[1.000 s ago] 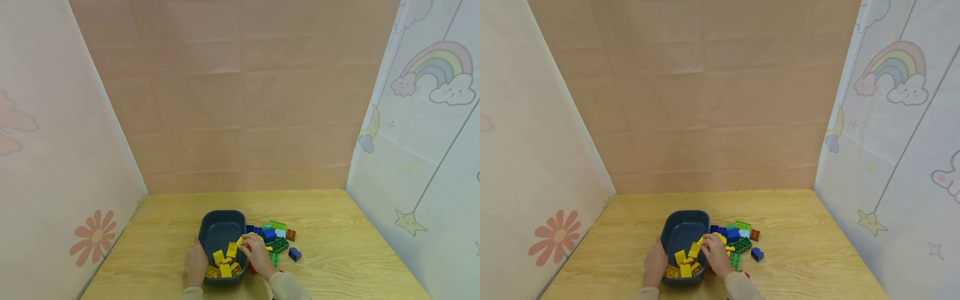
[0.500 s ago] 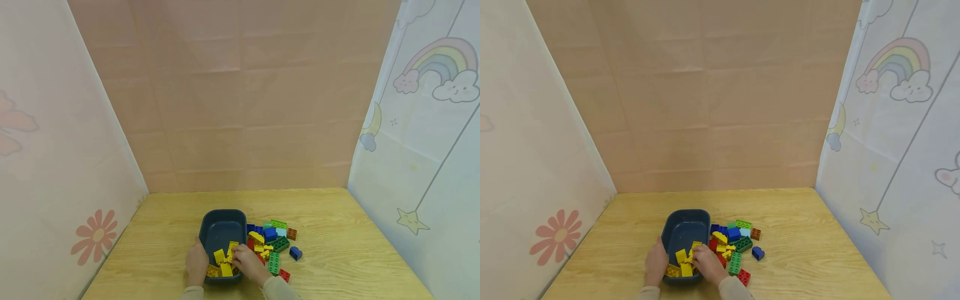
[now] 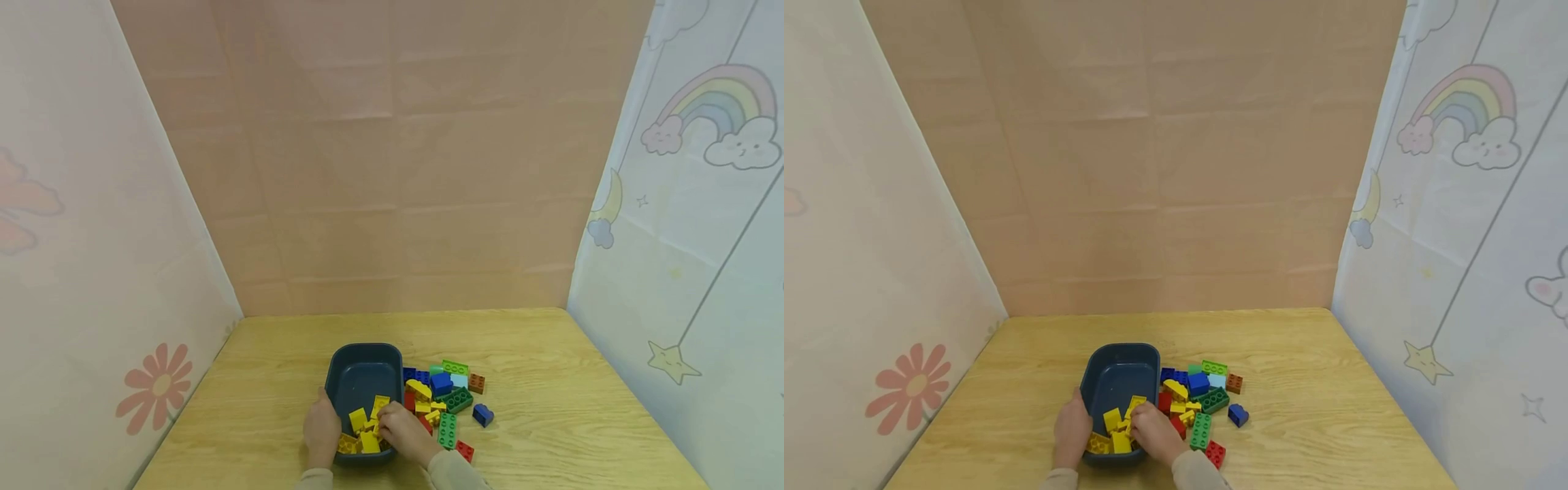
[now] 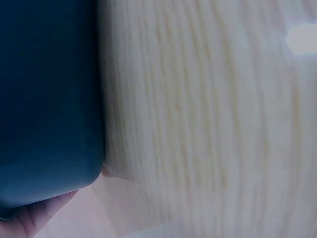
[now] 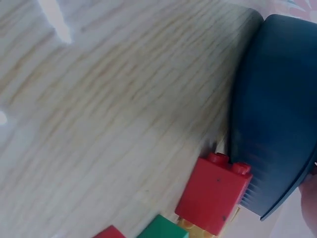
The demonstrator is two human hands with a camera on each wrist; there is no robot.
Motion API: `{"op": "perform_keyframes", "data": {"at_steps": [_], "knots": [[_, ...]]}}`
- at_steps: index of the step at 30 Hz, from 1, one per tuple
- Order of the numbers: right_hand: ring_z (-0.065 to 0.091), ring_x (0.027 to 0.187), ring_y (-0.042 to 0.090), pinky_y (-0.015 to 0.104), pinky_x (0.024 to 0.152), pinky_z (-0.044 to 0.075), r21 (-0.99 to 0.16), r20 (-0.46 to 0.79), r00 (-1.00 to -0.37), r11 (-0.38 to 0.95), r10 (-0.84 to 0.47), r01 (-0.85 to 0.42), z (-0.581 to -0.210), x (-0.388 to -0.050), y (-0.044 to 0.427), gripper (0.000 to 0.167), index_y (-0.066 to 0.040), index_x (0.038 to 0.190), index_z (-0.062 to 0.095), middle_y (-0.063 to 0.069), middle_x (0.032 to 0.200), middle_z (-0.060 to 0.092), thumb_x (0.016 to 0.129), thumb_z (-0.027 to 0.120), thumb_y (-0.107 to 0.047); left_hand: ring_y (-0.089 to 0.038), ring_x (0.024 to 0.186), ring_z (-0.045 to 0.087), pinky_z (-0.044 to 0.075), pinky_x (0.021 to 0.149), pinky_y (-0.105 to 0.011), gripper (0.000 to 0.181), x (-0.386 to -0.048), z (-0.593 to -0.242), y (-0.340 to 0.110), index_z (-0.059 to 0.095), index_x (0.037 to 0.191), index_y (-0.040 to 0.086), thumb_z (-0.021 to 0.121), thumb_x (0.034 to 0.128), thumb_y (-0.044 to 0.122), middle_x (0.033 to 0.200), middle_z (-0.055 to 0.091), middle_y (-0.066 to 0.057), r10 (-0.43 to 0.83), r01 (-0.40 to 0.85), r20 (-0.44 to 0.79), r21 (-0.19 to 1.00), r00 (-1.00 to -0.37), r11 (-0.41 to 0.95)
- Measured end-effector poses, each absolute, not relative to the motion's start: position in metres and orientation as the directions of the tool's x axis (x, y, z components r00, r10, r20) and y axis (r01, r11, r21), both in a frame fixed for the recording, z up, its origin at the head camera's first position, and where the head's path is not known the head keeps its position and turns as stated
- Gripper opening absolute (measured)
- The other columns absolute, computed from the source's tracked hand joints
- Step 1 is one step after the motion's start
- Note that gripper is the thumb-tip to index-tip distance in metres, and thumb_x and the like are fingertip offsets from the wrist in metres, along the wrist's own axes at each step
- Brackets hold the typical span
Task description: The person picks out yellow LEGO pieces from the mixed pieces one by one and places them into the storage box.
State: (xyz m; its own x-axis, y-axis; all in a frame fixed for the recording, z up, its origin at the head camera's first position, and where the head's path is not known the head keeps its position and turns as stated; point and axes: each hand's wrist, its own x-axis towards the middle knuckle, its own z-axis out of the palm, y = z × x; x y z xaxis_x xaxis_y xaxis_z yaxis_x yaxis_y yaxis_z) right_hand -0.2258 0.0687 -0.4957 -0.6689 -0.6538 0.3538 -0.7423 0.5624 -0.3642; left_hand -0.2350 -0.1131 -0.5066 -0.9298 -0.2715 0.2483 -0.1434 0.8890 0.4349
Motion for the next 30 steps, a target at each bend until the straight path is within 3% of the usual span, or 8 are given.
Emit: {"op": "perform_keyframes", "data": {"at_steps": [4, 8, 11, 17, 22, 26, 30], "knots": [[0.052, 0.084, 0.012, 0.015, 0.072, 0.044, -0.361, 0.498, -0.63, 0.519, -0.596, -0.775, -0.499, -0.225, 0.07, 0.005, -0.004, 0.078, 0.069, 0.005, 0.088, 0.06, 0.078, 0.064, -0.002, -0.022, 0.047, 0.05, 0.041, 0.041, -0.034, 0.05, -0.233, -0.507, -0.113, 0.045, 0.119, -0.015, 0.06, 0.0722, -0.007, 0.055, 0.049, -0.011, -0.275, -0.147, 0.247, 0.434, -0.929, 0.889], [0.051, 0.08, 0.013, 0.018, 0.07, 0.045, -0.332, 0.662, -0.598, 0.538, -0.452, -0.774, -0.501, -0.229, 0.072, 0.007, -0.005, 0.074, 0.066, 0.003, 0.086, 0.057, 0.075, 0.066, 0.001, -0.023, 0.047, 0.051, 0.041, 0.041, -0.035, 0.05, -0.234, -0.507, -0.113, 0.046, 0.119, -0.015, 0.06, 0.0719, -0.007, 0.056, 0.05, -0.012, -0.276, -0.142, 0.256, 0.44, -0.926, 0.887], [0.052, 0.08, 0.014, 0.022, 0.069, 0.047, -0.341, 0.707, -0.611, 0.586, -0.356, -0.735, -0.501, -0.234, 0.076, 0.008, -0.005, 0.075, 0.066, 0.004, 0.087, 0.057, 0.073, 0.068, 0.002, -0.023, 0.047, 0.051, 0.042, 0.041, -0.035, 0.05, -0.236, -0.508, -0.113, 0.046, 0.119, -0.014, 0.06, 0.072, -0.007, 0.058, 0.052, -0.012, -0.279, -0.143, 0.254, 0.448, -0.926, 0.883], [0.054, 0.087, 0.019, 0.032, 0.072, 0.048, -0.41, 0.685, -0.7, 0.687, -0.202, -0.6, -0.505, -0.244, 0.091, 0.008, -0.005, 0.08, 0.067, 0.007, 0.093, 0.058, 0.073, 0.069, -0.001, -0.025, 0.05, 0.053, 0.043, 0.044, -0.037, 0.05, -0.237, -0.507, -0.113, 0.045, 0.121, -0.013, 0.061, 0.0732, -0.006, 0.061, 0.054, -0.015, -0.29, -0.167, 0.217, 0.452, -0.932, 0.876], [0.052, 0.094, 0.028, 0.04, 0.075, 0.047, -0.528, 0.585, -0.804, 0.701, -0.11, -0.48, -0.51, -0.248, 0.104, 0.011, 0.002, 0.088, 0.065, 0.015, 0.1, 0.057, 0.077, 0.064, 0.0, -0.023, 0.048, 0.051, 0.042, 0.042, -0.035, 0.05, -0.236, -0.506, -0.112, 0.045, 0.121, -0.013, 0.06, 0.0739, -0.006, 0.06, 0.053, -0.013, -0.292, -0.173, 0.211, 0.451, -0.933, 0.876], [0.051, 0.099, 0.034, 0.042, 0.078, 0.045, -0.543, 0.502, -0.859, 0.736, -0.103, -0.405, -0.515, -0.252, 0.114, 0.018, 0.005, 0.096, 0.064, 0.02, 0.106, 0.055, 0.078, 0.063, 0.002, -0.021, 0.047, 0.049, 0.041, 0.041, -0.034, 0.05, -0.236, -0.506, -0.113, 0.045, 0.122, -0.013, 0.06, 0.0743, -0.006, 0.057, 0.051, -0.011, -0.287, -0.168, 0.217, 0.444, -0.933, 0.88], [0.05, 0.101, 0.037, 0.042, 0.078, 0.046, -0.507, 0.485, -0.863, 0.758, -0.144, -0.411, -0.518, -0.254, 0.119, 0.022, 0.006, 0.098, 0.063, 0.024, 0.109, 0.054, 0.076, 0.064, 0.004, -0.022, 0.048, 0.051, 0.042, 0.041, -0.035, 0.051, -0.237, -0.506, -0.113, 0.045, 0.121, -0.013, 0.061, 0.0735, -0.006, 0.059, 0.052, -0.013, -0.288, -0.166, 0.223, 0.444, -0.931, 0.88]]}}
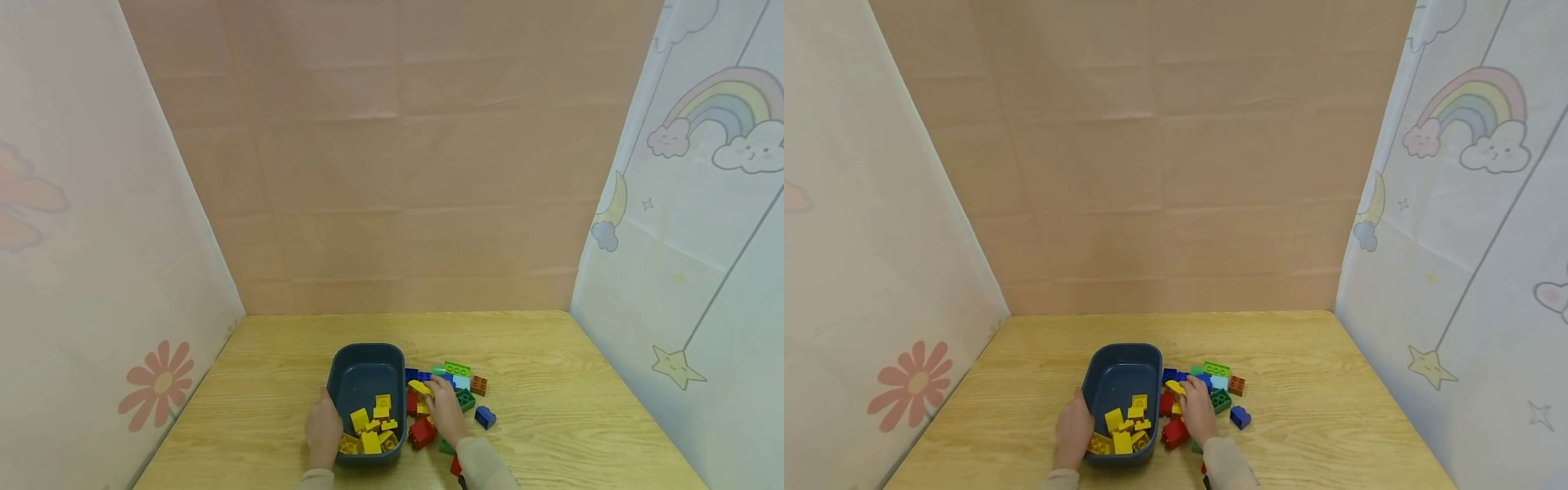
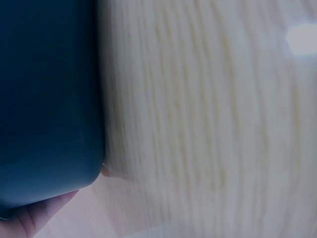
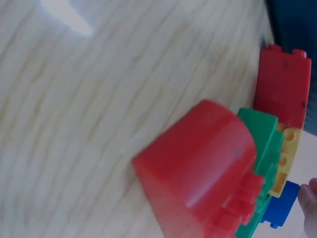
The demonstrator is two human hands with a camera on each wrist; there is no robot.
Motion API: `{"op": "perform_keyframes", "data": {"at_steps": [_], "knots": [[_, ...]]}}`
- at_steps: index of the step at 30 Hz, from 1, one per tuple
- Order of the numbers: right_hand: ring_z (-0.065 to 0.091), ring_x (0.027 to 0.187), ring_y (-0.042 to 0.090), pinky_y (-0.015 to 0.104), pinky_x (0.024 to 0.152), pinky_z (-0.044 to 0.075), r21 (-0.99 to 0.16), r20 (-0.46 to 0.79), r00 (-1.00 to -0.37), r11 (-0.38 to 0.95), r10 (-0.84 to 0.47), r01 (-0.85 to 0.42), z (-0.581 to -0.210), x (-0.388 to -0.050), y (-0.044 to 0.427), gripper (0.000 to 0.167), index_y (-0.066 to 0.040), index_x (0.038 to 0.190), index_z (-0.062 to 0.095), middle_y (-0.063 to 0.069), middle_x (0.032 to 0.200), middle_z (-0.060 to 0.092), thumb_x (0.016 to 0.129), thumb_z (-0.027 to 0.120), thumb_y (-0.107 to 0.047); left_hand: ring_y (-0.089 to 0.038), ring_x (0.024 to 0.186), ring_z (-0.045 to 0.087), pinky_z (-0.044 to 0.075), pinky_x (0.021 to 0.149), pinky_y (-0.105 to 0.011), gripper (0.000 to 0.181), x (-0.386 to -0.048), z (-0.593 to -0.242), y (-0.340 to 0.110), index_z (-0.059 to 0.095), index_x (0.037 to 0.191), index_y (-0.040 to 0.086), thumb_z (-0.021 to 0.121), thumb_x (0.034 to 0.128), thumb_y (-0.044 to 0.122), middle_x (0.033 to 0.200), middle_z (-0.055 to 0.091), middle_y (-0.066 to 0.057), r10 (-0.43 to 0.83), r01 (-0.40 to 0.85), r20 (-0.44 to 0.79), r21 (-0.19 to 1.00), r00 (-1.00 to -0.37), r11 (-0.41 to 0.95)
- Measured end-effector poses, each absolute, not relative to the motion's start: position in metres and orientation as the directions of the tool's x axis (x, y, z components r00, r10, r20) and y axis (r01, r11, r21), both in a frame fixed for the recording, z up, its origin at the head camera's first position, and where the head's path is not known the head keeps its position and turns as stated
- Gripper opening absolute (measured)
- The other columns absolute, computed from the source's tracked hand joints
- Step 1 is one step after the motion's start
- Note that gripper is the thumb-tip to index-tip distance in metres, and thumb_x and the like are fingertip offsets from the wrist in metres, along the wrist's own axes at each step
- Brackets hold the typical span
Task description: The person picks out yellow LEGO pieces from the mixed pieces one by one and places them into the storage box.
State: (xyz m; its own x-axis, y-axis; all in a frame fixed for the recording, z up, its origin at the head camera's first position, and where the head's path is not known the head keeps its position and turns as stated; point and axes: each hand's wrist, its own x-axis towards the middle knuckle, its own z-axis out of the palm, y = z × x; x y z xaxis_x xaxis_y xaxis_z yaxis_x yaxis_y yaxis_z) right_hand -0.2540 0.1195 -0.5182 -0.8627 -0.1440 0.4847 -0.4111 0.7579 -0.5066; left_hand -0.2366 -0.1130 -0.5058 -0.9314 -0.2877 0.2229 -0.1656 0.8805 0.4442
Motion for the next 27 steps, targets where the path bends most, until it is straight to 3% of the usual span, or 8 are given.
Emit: {"op": "perform_keyframes", "data": {"at_steps": [4, 8, 17, 22, 27], "knots": [[0.05, 0.101, 0.036, 0.039, 0.077, 0.047, -0.402, 0.519, -0.823, 0.783, -0.232, -0.474, -0.5182, -0.2552, 0.1208, 0.025, 0.007, 0.099, 0.062, 0.023, 0.11, 0.054, 0.075, 0.064, 0.007, -0.025, 0.052, 0.054, 0.044, 0.044, -0.037, 0.051, -0.2371, -0.505, -0.1134, 0.045, 0.121, -0.013, 0.061, 0.0734, -0.006, 0.063, 0.055, -0.015, -0.291, -0.168, 0.219, 0.451, -0.931, 0.877], [0.053, 0.099, 0.034, 0.038, 0.078, 0.047, -0.227, 0.527, -0.773, 0.818, -0.354, -0.529, -0.5199, -0.2563, 0.12, 0.024, 0.006, 0.099, 0.063, 0.023, 0.108, 0.055, 0.074, 0.063, 0.008, -0.026, 0.054, 0.055, 0.045, 0.046, -0.038, 0.051, -0.2367, -0.5043, -0.1133, 0.045, 0.12, -0.014, 0.062, 0.0725, -0.006, 0.065, 0.057, -0.016, -0.286, -0.162, 0.226, 0.447, -0.931, 0.88], [0.055, 0.097, 0.032, 0.04, 0.084, 0.043, 0.007, 0.468, -0.746, 0.846, -0.474, -0.533, -0.5231, -0.256, 0.1167, 0.023, 0.004, 0.093, 0.066, 0.022, 0.104, 0.058, 0.07, 0.067, 0.006, -0.024, 0.052, 0.054, 0.044, 0.044, -0.036, 0.052, -0.236, -0.5035, -0.113, 0.045, 0.121, -0.013, 0.062, 0.0717, -0.006, 0.063, 0.055, -0.014, -0.286, -0.165, 0.219, 0.447, -0.933, 0.879], [0.057, 0.092, 0.031, 0.036, 0.079, 0.046, 0.007, 0.449, -0.753, 0.845, -0.481, -0.535, -0.5264, -0.2585, 0.1174, 0.016, 0.002, 0.083, 0.065, 0.017, 0.092, 0.06, 0.067, 0.07, 0.006, -0.025, 0.054, 0.055, 0.045, 0.046, -0.037, 0.053, -0.2367, -0.5046, -0.113, 0.045, 0.121, -0.013, 0.063, 0.0719, -0.005, 0.065, 0.057, -0.015, -0.29, -0.173, 0.21, 0.444, -0.934, 0.879], [0.057, 0.08, 0.024, 0.03, 0.069, 0.049, -0.121, 0.464, -0.781, 0.844, -0.417, -0.522, -0.5267, -0.2595, 0.1177, 0.014, 0.001, 0.078, 0.063, 0.011, 0.081, 0.057, 0.069, 0.066, 0.011, -0.025, 0.054, 0.055, 0.045, 0.045, -0.037, 0.05, -0.2361, -0.5051, -0.1138, 0.046, 0.12, -0.014, 0.062, 0.0725, -0.006, 0.065, 0.057, -0.015, -0.284, -0.162, 0.223, 0.444, -0.933, 0.881]]}}
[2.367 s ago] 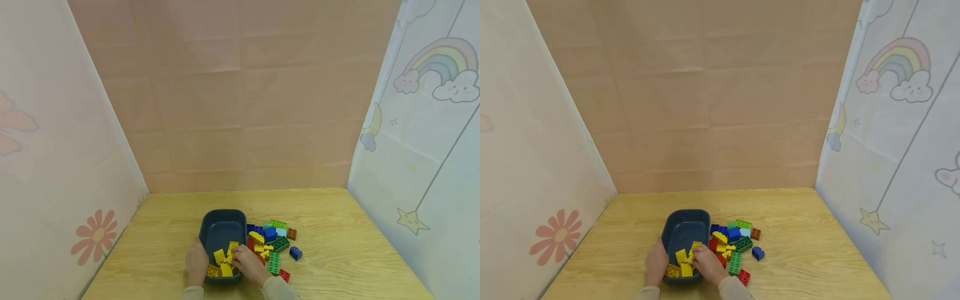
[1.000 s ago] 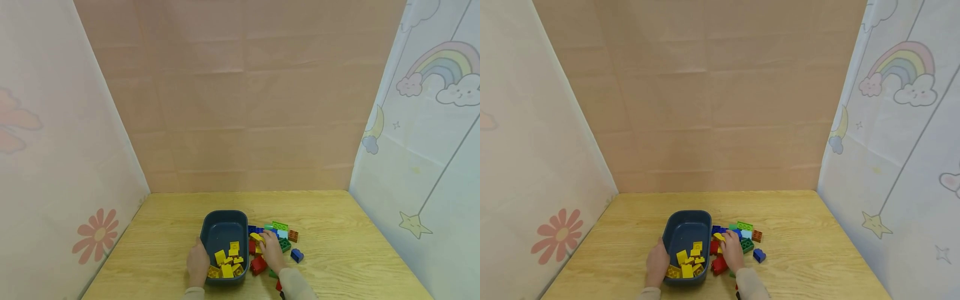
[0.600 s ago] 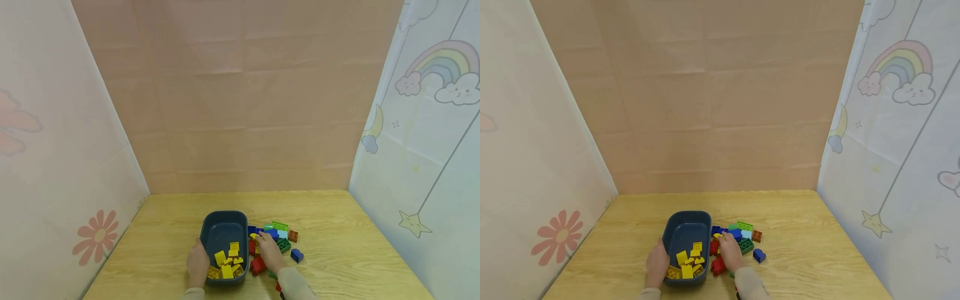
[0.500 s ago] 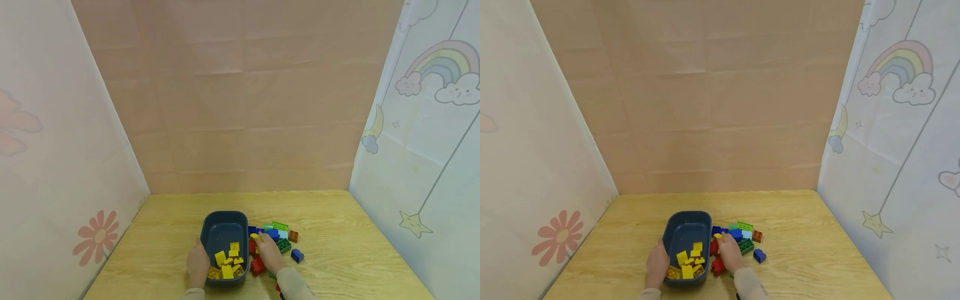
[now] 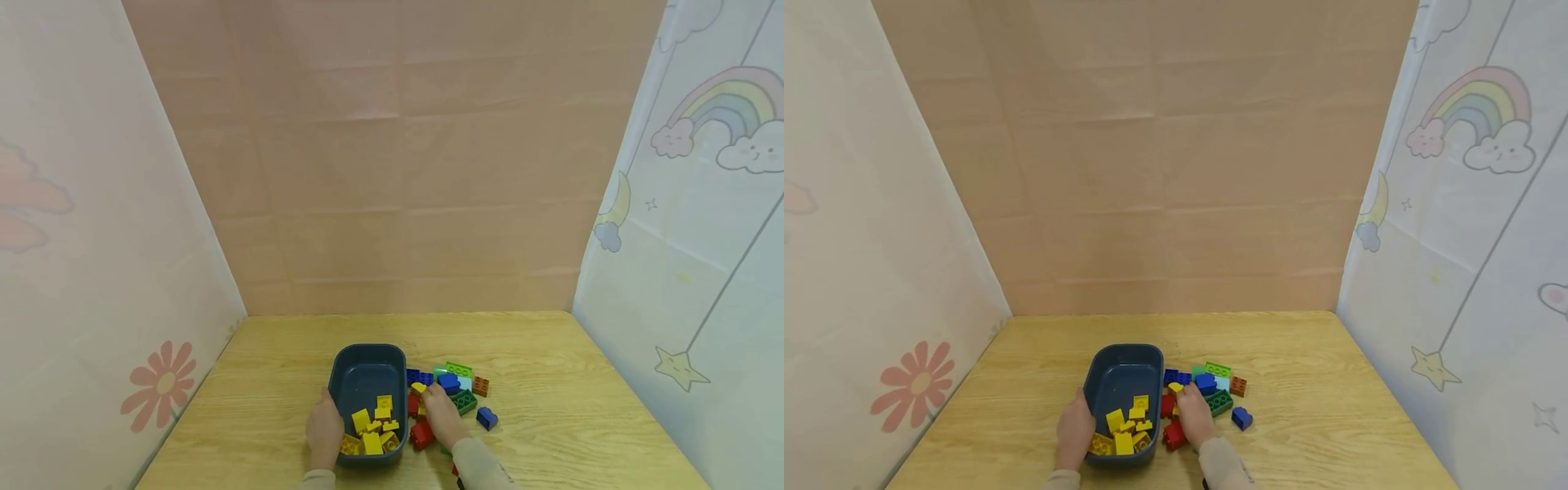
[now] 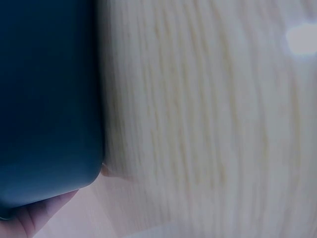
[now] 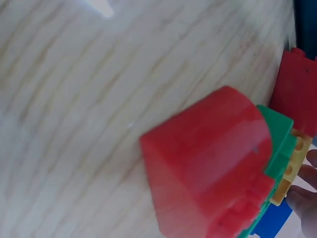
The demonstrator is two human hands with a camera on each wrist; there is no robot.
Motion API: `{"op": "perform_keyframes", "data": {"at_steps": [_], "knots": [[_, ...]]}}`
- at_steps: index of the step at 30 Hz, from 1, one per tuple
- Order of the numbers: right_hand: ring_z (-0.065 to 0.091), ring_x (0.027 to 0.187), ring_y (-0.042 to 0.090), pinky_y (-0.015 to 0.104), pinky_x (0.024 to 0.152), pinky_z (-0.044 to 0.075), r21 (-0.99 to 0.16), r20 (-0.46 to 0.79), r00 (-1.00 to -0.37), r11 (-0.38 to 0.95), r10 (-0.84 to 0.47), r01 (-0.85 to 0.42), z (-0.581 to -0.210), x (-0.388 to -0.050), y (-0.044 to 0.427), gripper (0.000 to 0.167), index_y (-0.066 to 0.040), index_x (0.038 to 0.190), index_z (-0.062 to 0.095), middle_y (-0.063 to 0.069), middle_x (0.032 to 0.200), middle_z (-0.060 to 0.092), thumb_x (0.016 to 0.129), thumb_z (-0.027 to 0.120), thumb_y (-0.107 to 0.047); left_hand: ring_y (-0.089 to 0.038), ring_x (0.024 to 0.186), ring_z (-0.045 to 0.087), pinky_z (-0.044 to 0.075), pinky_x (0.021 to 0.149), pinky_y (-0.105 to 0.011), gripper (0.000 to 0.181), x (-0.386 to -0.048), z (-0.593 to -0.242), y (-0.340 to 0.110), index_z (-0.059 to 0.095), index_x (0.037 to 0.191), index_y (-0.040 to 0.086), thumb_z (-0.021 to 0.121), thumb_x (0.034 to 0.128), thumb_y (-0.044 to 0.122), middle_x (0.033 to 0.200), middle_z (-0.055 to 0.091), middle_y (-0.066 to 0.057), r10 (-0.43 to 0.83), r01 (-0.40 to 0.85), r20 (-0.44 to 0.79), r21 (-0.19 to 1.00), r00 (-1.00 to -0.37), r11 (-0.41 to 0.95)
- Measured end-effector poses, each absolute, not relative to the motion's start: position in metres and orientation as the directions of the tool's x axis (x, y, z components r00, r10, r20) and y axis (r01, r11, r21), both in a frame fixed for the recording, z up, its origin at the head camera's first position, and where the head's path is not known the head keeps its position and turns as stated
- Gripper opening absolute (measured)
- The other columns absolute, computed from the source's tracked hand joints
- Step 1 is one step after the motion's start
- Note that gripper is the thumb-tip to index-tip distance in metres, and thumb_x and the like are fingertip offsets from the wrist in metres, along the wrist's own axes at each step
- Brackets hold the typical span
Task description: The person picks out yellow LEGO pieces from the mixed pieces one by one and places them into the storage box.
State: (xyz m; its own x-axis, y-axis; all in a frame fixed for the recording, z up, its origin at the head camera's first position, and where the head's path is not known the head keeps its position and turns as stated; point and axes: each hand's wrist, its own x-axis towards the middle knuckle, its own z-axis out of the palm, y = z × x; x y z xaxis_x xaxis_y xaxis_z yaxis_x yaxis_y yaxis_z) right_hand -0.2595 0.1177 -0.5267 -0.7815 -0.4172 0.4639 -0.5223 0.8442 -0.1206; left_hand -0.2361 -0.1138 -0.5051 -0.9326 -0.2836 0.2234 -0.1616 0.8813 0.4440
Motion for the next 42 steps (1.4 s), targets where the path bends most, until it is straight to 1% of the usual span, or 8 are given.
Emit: {"op": "perform_keyframes", "data": {"at_steps": [3, 6, 15, 18, 23, 28, 34, 42], "knots": [[0.054, 0.071, 0.018, 0.026, 0.062, 0.048, -0.187, 0.454, -0.809, 0.848, -0.373, -0.496, -0.527, -0.26, 0.118, 0.015, 0.001, 0.078, 0.063, 0.007, 0.076, 0.054, 0.069, 0.064, 0.013, -0.025, 0.054, 0.055, 0.044, 0.045, -0.036, 0.05, -0.236, -0.504, -0.113, 0.046, 0.12, -0.014, 0.062, 0.0729, -0.006, 0.064, 0.056, -0.015, -0.279, -0.158, 0.224, 0.442, -0.934, 0.883], [0.054, 0.068, 0.017, 0.025, 0.06, 0.048, -0.238, 0.435, -0.835, 0.851, -0.337, -0.468, -0.527, -0.26, 0.119, 0.015, 0.002, 0.078, 0.063, 0.005, 0.074, 0.053, 0.069, 0.064, 0.014, -0.025, 0.054, 0.055, 0.044, 0.045, -0.036, 0.051, -0.235, -0.504, -0.113, 0.046, 0.12, -0.014, 0.062, 0.0729, -0.006, 0.065, 0.056, -0.015, -0.277, -0.16, 0.218, 0.436, -0.936, 0.886], [0.056, 0.07, 0.018, 0.025, 0.059, 0.048, -0.343, 0.48, -0.833, 0.814, -0.276, -0.468, -0.532, -0.259, 0.124, 0.014, 0.004, 0.076, 0.063, 0.005, 0.077, 0.052, 0.07, 0.06, 0.017, -0.025, 0.053, 0.055, 0.044, 0.045, -0.036, 0.051, -0.236, -0.505, -0.112, 0.046, 0.12, -0.014, 0.061, 0.0723, -0.007, 0.063, 0.056, -0.015, -0.279, -0.158, 0.222, 0.444, -0.934, 0.882], [0.057, 0.073, 0.021, 0.027, 0.061, 0.049, -0.362, 0.525, -0.816, 0.805, -0.241, -0.47, -0.532, -0.258, 0.124, 0.012, 0.005, 0.076, 0.063, 0.007, 0.081, 0.055, 0.07, 0.062, 0.015, -0.026, 0.055, 0.056, 0.045, 0.046, -0.037, 0.05, -0.236, -0.504, -0.112, 0.046, 0.12, -0.014, 0.061, 0.0726, -0.007, 0.066, 0.057, -0.016, -0.283, -0.161, 0.22, 0.447, -0.934, 0.88], [0.058, 0.079, 0.023, 0.03, 0.064, 0.05, -0.383, 0.638, -0.753, 0.781, -0.162, -0.493, -0.527, -0.259, 0.123, 0.011, 0.005, 0.078, 0.063, 0.011, 0.087, 0.057, 0.071, 0.065, 0.012, -0.028, 0.058, 0.057, 0.046, 0.049, -0.039, 0.049, -0.236, -0.504, -0.112, 0.046, 0.119, -0.014, 0.061, 0.0722, -0.008, 0.068, 0.058, -0.018, -0.286, -0.16, 0.227, 0.451, -0.931, 0.878], [0.059, 0.082, 0.025, 0.031, 0.065, 0.05, -0.417, 0.706, -0.7, 0.735, -0.107, -0.534, -0.516, -0.26, 0.116, 0.013, 0.006, 0.081, 0.065, 0.014, 0.093, 0.058, 0.07, 0.066, 0.012, -0.029, 0.058, 0.058, 0.046, 0.049, -0.039, 0.049, -0.236, -0.504, -0.113, 0.046, 0.118, -0.014, 0.061, 0.0717, -0.007, 0.069, 0.058, -0.018, -0.292, -0.165, 0.227, 0.452, -0.929, 0.877], [0.059, 0.081, 0.022, 0.028, 0.064, 0.05, -0.404, 0.748, -0.653, 0.696, -0.123, -0.594, -0.508, -0.258, 0.1, 0.018, 0.005, 0.082, 0.065, 0.012, 0.092, 0.058, 0.067, 0.069, 0.013, -0.029, 0.059, 0.058, 0.046, 0.049, -0.039, 0.05, -0.236, -0.503, -0.113, 0.046, 0.119, -0.014, 0.062, 0.0719, -0.007, 0.07, 0.058, -0.019, -0.29, -0.174, 0.213, 0.439, -0.933, 0.882], [0.058, 0.084, 0.018, 0.027, 0.069, 0.05, -0.421, 0.747, -0.645, 0.634, -0.164, -0.649, -0.5, -0.25, 0.079, 0.017, 0.001, 0.081, 0.066, 0.008, 0.092, 0.058, 0.068, 0.068, 0.011, -0.027, 0.057, 0.057, 0.045, 0.047, -0.038, 0.051, -0.236, -0.504, -0.113, 0.045, 0.12, -0.014, 0.061, 0.0719, -0.007, 0.069, 0.057, -0.018, -0.288, -0.175, 0.207, 0.439, -0.935, 0.882]]}}
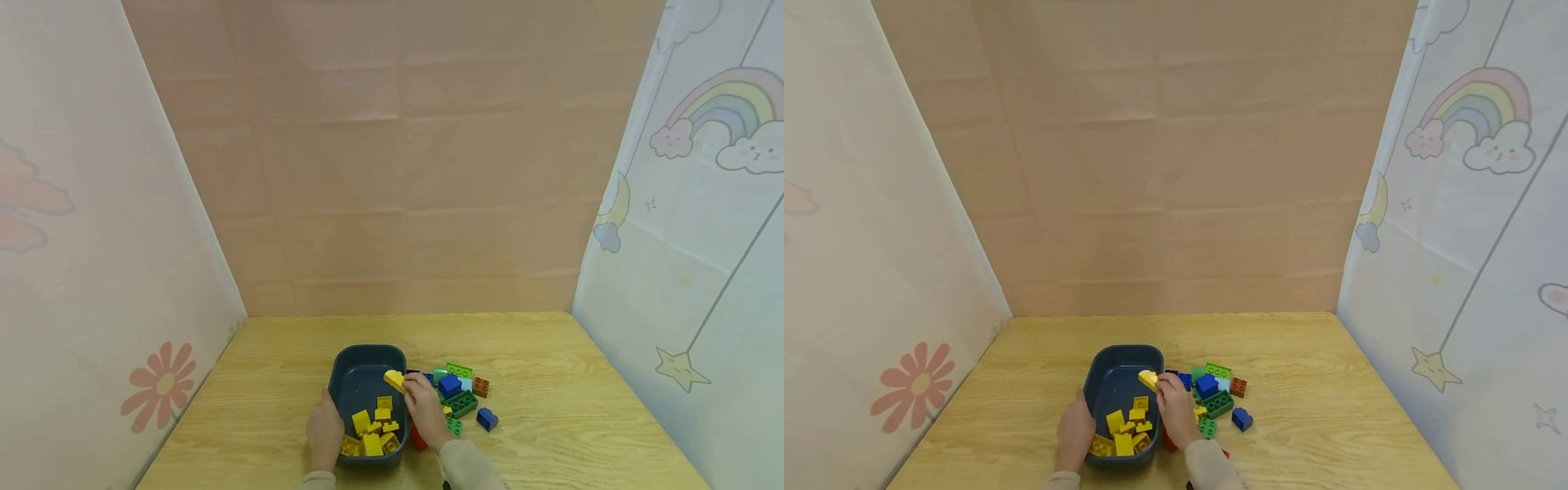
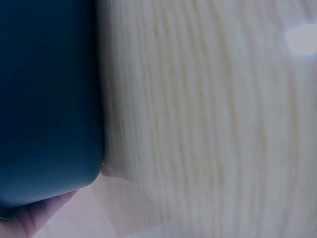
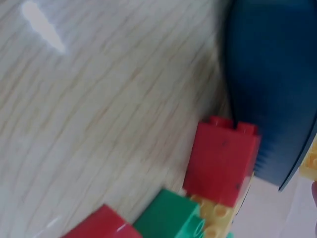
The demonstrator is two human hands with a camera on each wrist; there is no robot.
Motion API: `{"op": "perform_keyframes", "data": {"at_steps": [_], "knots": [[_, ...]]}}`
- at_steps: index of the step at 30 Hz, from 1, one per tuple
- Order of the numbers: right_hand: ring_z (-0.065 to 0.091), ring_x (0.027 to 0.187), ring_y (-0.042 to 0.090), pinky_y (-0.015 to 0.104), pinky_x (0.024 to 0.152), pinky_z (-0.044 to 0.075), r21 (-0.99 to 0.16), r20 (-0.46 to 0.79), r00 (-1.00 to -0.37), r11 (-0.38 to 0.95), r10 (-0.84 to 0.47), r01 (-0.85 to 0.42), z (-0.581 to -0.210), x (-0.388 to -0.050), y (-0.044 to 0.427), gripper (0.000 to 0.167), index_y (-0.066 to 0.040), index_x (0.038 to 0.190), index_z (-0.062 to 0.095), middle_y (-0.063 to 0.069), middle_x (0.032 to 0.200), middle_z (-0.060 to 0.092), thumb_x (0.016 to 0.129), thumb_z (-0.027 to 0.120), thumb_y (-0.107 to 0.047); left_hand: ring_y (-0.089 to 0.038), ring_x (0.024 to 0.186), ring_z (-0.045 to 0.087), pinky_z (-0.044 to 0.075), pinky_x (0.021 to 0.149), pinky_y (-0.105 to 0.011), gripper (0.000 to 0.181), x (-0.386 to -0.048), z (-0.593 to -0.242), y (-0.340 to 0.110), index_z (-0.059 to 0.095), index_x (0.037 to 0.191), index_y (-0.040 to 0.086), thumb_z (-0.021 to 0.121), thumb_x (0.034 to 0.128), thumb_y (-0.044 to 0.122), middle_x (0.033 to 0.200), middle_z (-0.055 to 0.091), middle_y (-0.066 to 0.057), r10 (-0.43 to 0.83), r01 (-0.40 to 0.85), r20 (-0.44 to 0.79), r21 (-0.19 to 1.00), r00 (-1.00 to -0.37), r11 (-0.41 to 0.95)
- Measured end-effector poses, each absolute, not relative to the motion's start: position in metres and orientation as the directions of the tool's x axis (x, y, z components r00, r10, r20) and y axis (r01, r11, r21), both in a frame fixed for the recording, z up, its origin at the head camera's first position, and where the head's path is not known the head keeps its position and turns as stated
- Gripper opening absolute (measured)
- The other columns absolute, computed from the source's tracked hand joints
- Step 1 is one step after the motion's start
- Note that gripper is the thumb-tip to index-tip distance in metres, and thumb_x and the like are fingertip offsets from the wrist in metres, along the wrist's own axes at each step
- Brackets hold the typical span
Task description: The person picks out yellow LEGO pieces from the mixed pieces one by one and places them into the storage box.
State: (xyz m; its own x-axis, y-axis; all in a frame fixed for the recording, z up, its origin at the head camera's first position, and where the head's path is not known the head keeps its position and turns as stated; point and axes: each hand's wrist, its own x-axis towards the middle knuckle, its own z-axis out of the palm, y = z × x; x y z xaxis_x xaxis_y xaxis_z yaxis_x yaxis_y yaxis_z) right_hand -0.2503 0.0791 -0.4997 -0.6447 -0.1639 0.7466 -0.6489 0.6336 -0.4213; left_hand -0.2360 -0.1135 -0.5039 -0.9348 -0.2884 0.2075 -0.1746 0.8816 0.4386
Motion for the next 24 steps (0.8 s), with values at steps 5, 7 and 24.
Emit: {"op": "perform_keyframes", "data": {"at_steps": [5, 7, 24], "knots": [[0.059, 0.082, 0.017, 0.023, 0.069, 0.049, -0.34, 0.734, -0.617, 0.633, -0.284, -0.695, -0.502, -0.245, 0.07, 0.016, 0.0, 0.08, 0.066, 0.006, 0.09, 0.058, 0.068, 0.07, 0.009, -0.027, 0.056, 0.057, 0.045, 0.046, -0.038, 0.051, -0.237, -0.504, -0.114, 0.046, 0.12, -0.013, 0.062, 0.0723, -0.006, 0.068, 0.057, -0.018, -0.288, -0.175, 0.205, 0.437, -0.935, 0.882], [0.058, 0.08, 0.016, 0.021, 0.069, 0.048, -0.324, 0.712, -0.615, 0.619, -0.338, -0.716, -0.503, -0.243, 0.068, 0.015, 0.0, 0.08, 0.066, 0.006, 0.088, 0.057, 0.068, 0.069, 0.009, -0.027, 0.058, 0.057, 0.045, 0.047, -0.038, 0.051, -0.237, -0.505, -0.114, 0.046, 0.12, -0.013, 0.062, 0.0726, -0.006, 0.07, 0.058, -0.018, -0.289, -0.178, 0.202, 0.439, -0.936, 0.881], [0.056, 0.082, 0.016, 0.024, 0.07, 0.049, -0.363, 0.668, -0.678, 0.661, -0.306, -0.657, -0.505, -0.242, 0.076, 0.014, -0.001, 0.083, 0.065, 0.005, 0.089, 0.055, 0.072, 0.066, 0.008, -0.029, 0.06, 0.057, 0.046, 0.05, -0.04, 0.051, -0.237, -0.506, -0.114, 0.046, 0.119, -0.013, 0.062, 0.072, -0.006, 0.071, 0.058, -0.019, -0.291, -0.178, 0.203, 0.442, -0.935, 0.879]]}}
